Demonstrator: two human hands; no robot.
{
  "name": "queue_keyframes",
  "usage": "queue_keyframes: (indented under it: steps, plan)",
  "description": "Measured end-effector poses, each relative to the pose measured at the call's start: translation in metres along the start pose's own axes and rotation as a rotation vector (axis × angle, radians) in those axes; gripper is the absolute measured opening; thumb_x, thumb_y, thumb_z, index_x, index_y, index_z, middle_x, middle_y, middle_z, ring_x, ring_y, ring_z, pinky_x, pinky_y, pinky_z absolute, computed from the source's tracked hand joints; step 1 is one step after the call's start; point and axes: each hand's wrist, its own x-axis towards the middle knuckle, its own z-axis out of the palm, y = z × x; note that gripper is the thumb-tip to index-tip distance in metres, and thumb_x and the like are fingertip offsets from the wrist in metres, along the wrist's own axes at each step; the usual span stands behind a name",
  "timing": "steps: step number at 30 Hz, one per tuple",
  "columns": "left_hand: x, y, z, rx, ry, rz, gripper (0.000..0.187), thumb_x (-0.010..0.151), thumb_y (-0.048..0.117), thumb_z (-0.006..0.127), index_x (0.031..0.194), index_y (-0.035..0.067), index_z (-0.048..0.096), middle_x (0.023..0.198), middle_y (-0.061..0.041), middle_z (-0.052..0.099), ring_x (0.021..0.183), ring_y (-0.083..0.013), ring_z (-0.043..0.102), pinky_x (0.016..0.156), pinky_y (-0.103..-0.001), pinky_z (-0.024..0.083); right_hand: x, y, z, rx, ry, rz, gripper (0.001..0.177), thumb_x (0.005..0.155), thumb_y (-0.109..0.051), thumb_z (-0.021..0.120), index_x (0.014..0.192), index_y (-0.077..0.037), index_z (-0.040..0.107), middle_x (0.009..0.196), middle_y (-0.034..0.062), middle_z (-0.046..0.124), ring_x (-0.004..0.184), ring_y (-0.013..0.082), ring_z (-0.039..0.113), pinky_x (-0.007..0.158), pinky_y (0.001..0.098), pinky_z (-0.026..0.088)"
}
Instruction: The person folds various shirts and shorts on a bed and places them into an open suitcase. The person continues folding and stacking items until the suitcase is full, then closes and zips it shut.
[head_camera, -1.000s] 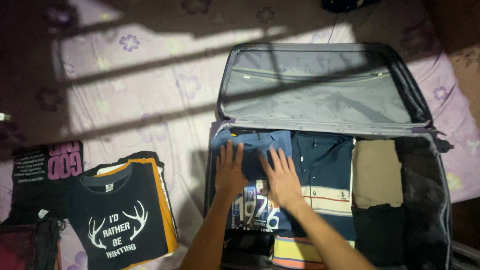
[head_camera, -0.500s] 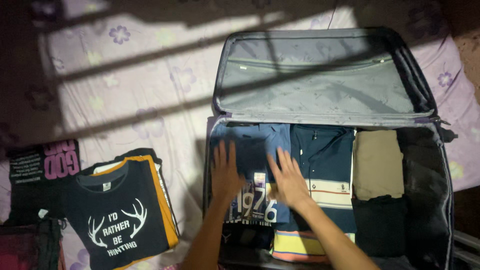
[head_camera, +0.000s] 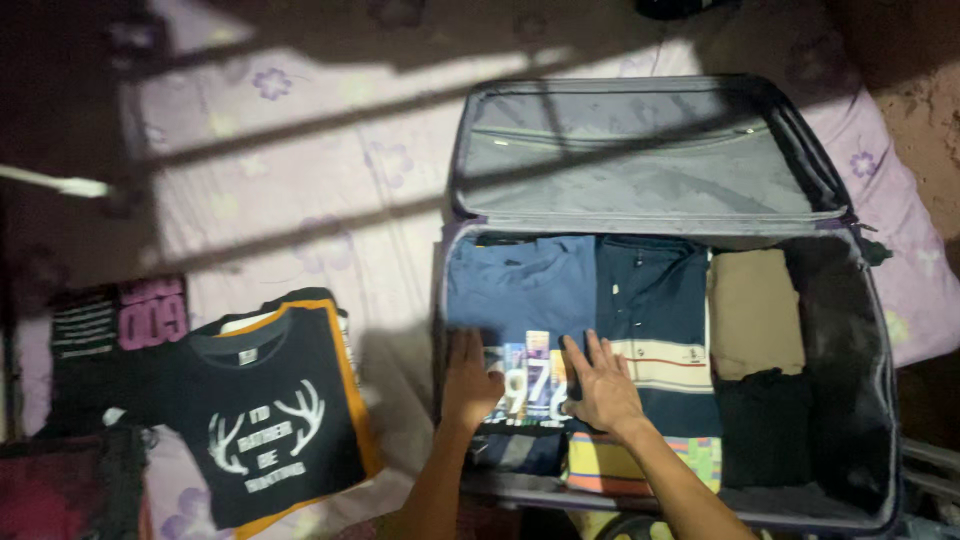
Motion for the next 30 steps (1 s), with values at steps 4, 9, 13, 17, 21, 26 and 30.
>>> queue_keyframes:
  steps: [4, 9, 13, 17, 21, 26, 30]
  plan:
    - [-0.034, -0.049, -0.032, -0.095, 0.301, 0.177, 0.047, 0.086, 0.014, 0.062, 0.13, 0.0, 0.062, 0.133, -0.024, 0.063, 0.125, -0.0413, 0.058, 0.109, -0.047, 0.047, -0.018, -0.033, 0.027, 0.444, 0.454, -0.168, 0.076, 0.078, -0.034, 0.085, 0.143, -0.01, 0.052, 0.144, 0.0236, 0.052, 0.132, 0.0392, 0.052, 0.11, 0.044, 0.044]
    - [-0.077, -0.138, -0.103, 0.256, 0.324, 0.066, 0.027, 0.092, 0.019, 0.06, 0.116, 0.008, 0.067, 0.121, -0.016, 0.069, 0.116, -0.0374, 0.064, 0.103, -0.047, 0.05, -0.023, -0.126, 0.067, 0.883, 0.382, -0.105, 0.046, 0.086, -0.027, 0.075, 0.127, -0.007, 0.067, 0.101, 0.0104, 0.08, 0.096, 0.0205, 0.078, 0.087, 0.0343, 0.06]
    - [-0.132, -0.178, -0.157, 0.365, 0.155, -0.072, 0.039, 0.086, 0.021, 0.064, 0.123, 0.008, 0.064, 0.129, -0.015, 0.062, 0.12, -0.0358, 0.057, 0.101, -0.05, 0.047, -0.026, -0.202, 0.099, 0.973, 0.284, -0.121, 0.042, 0.087, -0.023, 0.075, 0.125, -0.005, 0.069, 0.094, 0.0073, 0.082, 0.087, 0.0148, 0.076, 0.08, 0.0306, 0.06]
    - [-0.162, -0.191, -0.178, 0.512, -0.109, 0.035, 0.047, 0.073, 0.02, 0.07, 0.118, 0.008, 0.062, 0.156, -0.022, 0.042, 0.133, -0.0385, 0.044, 0.103, -0.055, 0.041, -0.024, -0.25, 0.138, 1.171, 0.092, -0.025, 0.041, 0.089, -0.024, 0.073, 0.126, -0.006, 0.069, 0.09, 0.0055, 0.079, 0.082, 0.0136, 0.073, 0.071, 0.0301, 0.056]
    - [-0.167, -0.209, -0.174, 0.685, -0.202, 0.145, 0.033, 0.079, 0.016, 0.068, 0.111, 0.01, 0.062, 0.159, -0.022, 0.037, 0.145, -0.0438, 0.036, 0.106, -0.061, 0.033, -0.024, -0.27, 0.18, 1.229, 0.014, 0.003, 0.038, 0.09, -0.023, 0.073, 0.123, -0.004, 0.07, 0.087, 0.008, 0.076, 0.082, 0.0152, 0.074, 0.071, 0.0279, 0.055]
    - [-0.166, -0.227, -0.166, 0.55, -0.164, 0.147, 0.019, 0.087, 0.018, 0.067, 0.106, 0.017, 0.067, 0.154, -0.014, 0.049, 0.144, -0.0382, 0.037, 0.107, -0.058, 0.034, -0.022, -0.268, 0.213, 1.381, -0.025, 0.156, 0.034, 0.09, -0.023, 0.073, 0.119, -0.006, 0.07, 0.094, 0.007, 0.075, 0.08, 0.0178, 0.073, 0.072, 0.0304, 0.055]
    - [-0.157, -0.216, -0.189, 0.107, 0.007, 0.004, 0.028, 0.087, 0.021, 0.068, 0.114, 0.012, 0.063, 0.128, -0.01, 0.07, 0.126, -0.0351, 0.057, 0.1, -0.054, 0.044, -0.021, -0.274, 0.229, 1.577, -0.054, 0.3, 0.028, 0.097, -0.028, 0.066, 0.114, -0.005, 0.069, 0.097, 0.008, 0.074, 0.081, 0.0192, 0.07, 0.073, 0.0329, 0.056]
